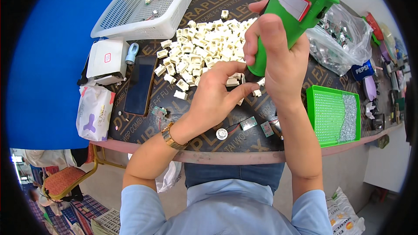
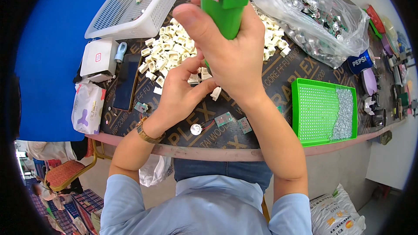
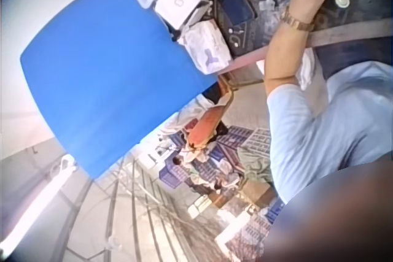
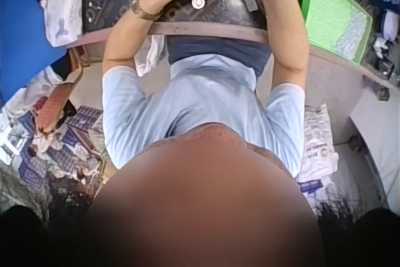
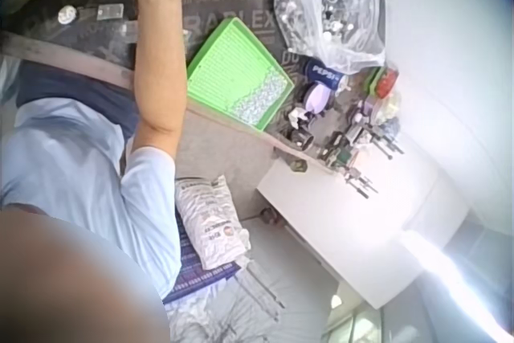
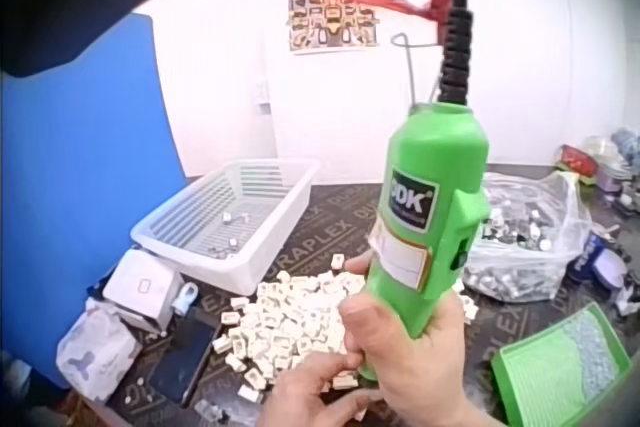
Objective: Assemble small electronic components into white plastic housings using an electric screwdriver.
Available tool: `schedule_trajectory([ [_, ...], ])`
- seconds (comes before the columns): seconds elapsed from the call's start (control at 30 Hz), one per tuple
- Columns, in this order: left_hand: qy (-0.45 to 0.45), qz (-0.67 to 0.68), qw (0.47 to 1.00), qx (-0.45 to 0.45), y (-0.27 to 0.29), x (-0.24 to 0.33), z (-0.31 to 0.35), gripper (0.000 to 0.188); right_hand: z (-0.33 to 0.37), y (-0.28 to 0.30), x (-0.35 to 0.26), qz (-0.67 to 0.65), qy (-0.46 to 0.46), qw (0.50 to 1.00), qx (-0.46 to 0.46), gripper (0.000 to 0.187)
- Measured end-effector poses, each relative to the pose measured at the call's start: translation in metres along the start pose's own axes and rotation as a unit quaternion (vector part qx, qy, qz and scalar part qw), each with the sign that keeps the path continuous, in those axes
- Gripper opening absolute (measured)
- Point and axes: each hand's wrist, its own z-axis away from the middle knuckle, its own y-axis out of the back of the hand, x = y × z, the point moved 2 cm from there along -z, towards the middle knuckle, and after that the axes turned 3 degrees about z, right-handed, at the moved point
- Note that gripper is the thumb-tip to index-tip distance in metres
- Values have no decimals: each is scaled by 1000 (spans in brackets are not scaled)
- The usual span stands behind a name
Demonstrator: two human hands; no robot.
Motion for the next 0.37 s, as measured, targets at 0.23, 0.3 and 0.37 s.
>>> schedule_trajectory([
  [0.23, 39, 42, 998, -19, 1, 6, 2, 30, 3, -2, -8, 85, 13, 996, 5, 45],
  [0.3, 55, 87, 994, -38, 1, 9, 0, 29, 2, -1, -7, 71, 21, 997, -9, 45],
  [0.37, 72, 103, 990, -60, 3, 8, 0, 28, 2, -2, -6, 66, 21, 997, -19, 47],
])
